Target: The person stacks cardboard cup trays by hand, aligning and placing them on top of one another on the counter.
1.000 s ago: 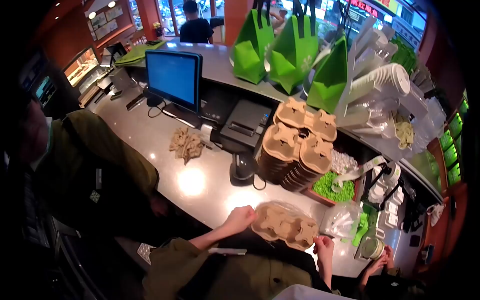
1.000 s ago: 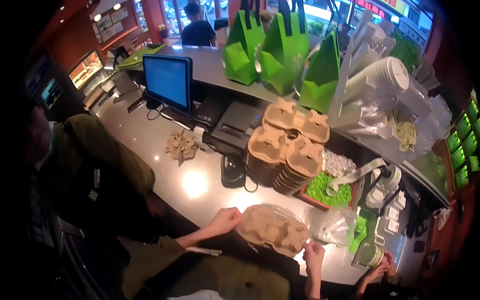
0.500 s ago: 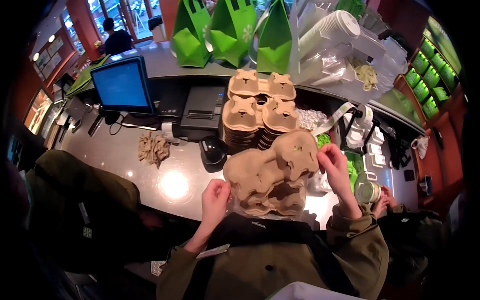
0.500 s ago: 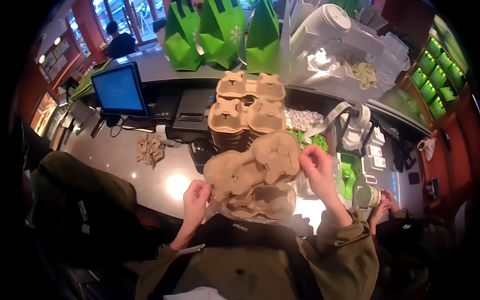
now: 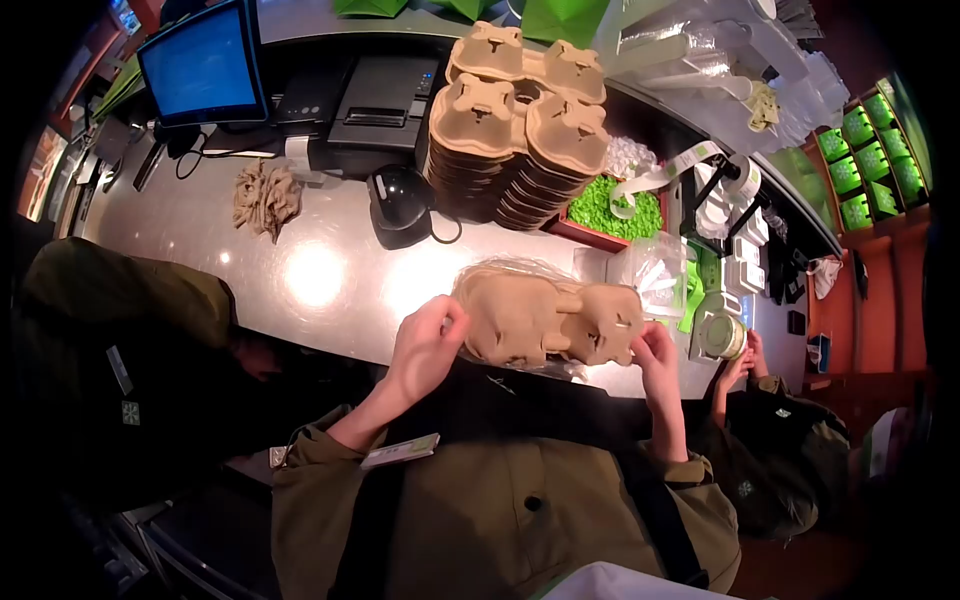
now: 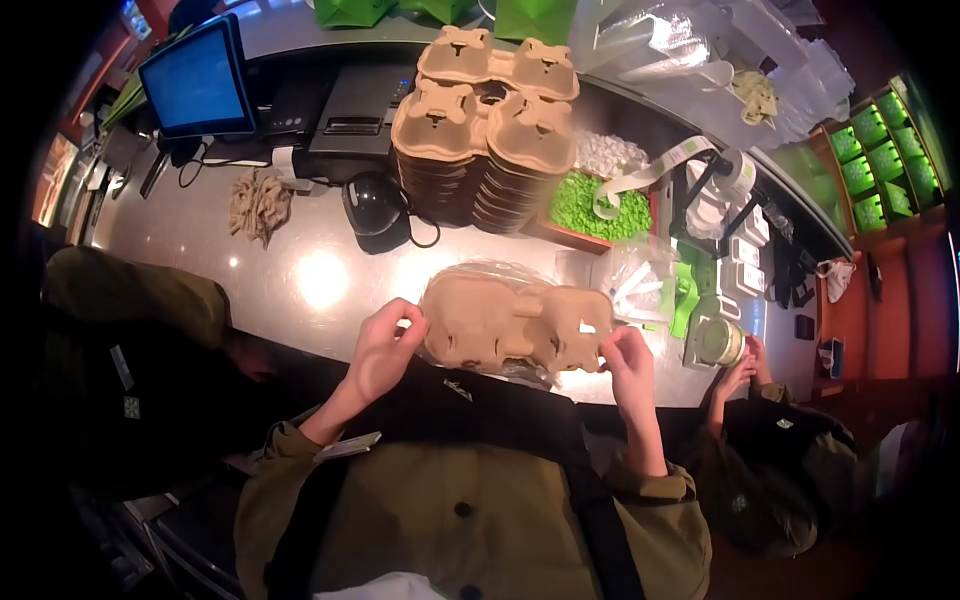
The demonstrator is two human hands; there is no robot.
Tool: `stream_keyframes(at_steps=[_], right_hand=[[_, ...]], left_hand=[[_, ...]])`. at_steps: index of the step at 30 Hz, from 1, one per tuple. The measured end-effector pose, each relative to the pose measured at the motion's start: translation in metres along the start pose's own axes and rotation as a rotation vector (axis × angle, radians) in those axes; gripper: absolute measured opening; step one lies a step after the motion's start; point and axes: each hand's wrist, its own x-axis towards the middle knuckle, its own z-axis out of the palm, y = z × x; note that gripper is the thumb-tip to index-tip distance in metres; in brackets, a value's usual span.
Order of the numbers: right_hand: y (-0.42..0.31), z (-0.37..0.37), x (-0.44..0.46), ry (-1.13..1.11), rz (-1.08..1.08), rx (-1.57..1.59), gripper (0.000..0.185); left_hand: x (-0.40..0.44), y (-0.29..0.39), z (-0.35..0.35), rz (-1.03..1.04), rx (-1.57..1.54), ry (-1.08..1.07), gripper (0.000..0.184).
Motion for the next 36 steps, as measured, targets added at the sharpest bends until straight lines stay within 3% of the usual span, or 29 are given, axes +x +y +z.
stream_keyframes(at_steps=[2,5,8,11,12,15,17,21,31,36], right_hand=[[-0.011,0.000,-0.001,0.008,-0.097,0.070,0.010],[-0.031,0.008,0.011,0.046,-0.255,0.167,0.012],[-0.082,0.028,0.042,0.190,-0.475,0.133,0.019],[-0.144,0.040,0.072,-0.064,-0.497,0.142,0.039],[-0.159,0.054,0.080,-0.198,-0.609,0.297,0.043],[-0.179,0.075,0.096,-0.120,-0.770,-0.015,0.044],[-0.166,0.080,0.105,-0.132,-0.817,0.015,0.043],[-0.135,0.070,0.088,-0.195,-0.691,-0.044,0.041],[-0.016,0.014,0.040,0.190,-0.413,-0.172,0.024],[0.035,0.015,0.038,0.198,-0.289,-0.233,0.017]], left_hand=[[-0.004,0.004,-0.006,0.088,0.026,-0.039,0.012],[-0.010,0.025,-0.011,0.150,-0.269,0.012,0.035],[0.000,0.035,-0.025,0.131,-0.580,-0.141,0.052],[0.028,0.044,-0.028,0.269,-0.667,0.077,0.053],[0.038,0.053,-0.034,0.343,-0.694,0.090,0.052],[0.081,0.074,-0.036,0.475,-0.714,0.324,0.049],[0.114,0.074,-0.029,0.517,-0.778,0.358,0.048],[0.154,0.062,-0.007,0.508,-0.772,0.459,0.048],[0.156,0.044,0.016,0.349,-0.508,0.526,0.052],[0.148,0.045,0.004,0.354,-0.325,0.643,0.043]])
